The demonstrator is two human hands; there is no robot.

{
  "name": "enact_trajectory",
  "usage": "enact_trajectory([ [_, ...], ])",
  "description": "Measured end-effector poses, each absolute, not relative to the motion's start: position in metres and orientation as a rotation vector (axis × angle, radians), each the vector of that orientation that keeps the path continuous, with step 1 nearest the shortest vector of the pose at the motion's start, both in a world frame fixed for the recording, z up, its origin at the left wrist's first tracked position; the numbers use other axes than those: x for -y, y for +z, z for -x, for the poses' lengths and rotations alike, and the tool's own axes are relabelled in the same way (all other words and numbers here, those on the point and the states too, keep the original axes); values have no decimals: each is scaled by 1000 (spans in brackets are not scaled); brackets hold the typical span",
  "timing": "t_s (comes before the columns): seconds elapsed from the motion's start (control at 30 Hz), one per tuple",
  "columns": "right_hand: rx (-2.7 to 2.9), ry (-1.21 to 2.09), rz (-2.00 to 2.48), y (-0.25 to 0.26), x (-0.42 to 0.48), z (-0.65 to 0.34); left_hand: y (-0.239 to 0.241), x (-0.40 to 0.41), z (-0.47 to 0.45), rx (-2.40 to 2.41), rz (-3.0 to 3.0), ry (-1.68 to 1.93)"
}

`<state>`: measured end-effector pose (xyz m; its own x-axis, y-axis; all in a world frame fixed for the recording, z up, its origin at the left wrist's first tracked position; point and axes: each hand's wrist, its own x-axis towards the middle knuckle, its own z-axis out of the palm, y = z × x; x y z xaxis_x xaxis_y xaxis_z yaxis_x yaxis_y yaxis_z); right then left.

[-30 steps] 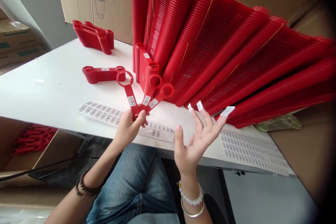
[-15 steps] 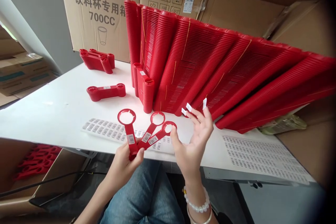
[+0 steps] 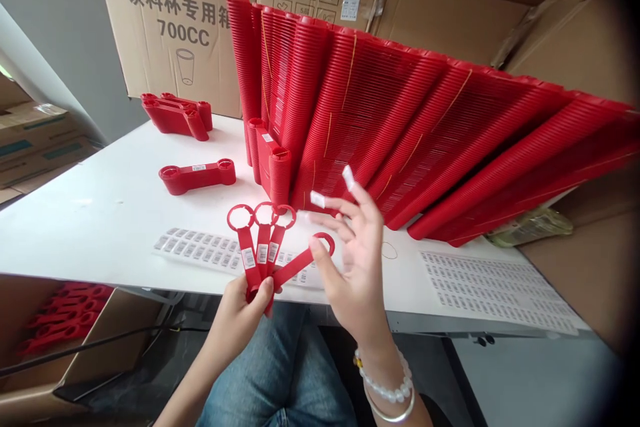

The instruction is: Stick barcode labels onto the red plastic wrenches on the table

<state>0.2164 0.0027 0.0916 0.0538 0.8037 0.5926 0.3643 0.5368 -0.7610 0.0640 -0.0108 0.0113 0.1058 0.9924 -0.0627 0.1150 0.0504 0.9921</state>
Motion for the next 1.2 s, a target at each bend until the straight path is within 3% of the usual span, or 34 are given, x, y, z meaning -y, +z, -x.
enact_trajectory([
  [0.1,1560,575,1142,80,-2,-216,16,9,-64,-1237,-1174,1031],
  [0.23,1547,479,1252,68,-1,-209,20,8,-65,-1275,-1091,1046],
  [0.87,1506,648,1281,62,-5,-199,24,12,-69,-1383,-1187,1019],
  [1.2,1669,277,1248,53,-2,-193,25,16,-72,-1395,-1158,1060],
])
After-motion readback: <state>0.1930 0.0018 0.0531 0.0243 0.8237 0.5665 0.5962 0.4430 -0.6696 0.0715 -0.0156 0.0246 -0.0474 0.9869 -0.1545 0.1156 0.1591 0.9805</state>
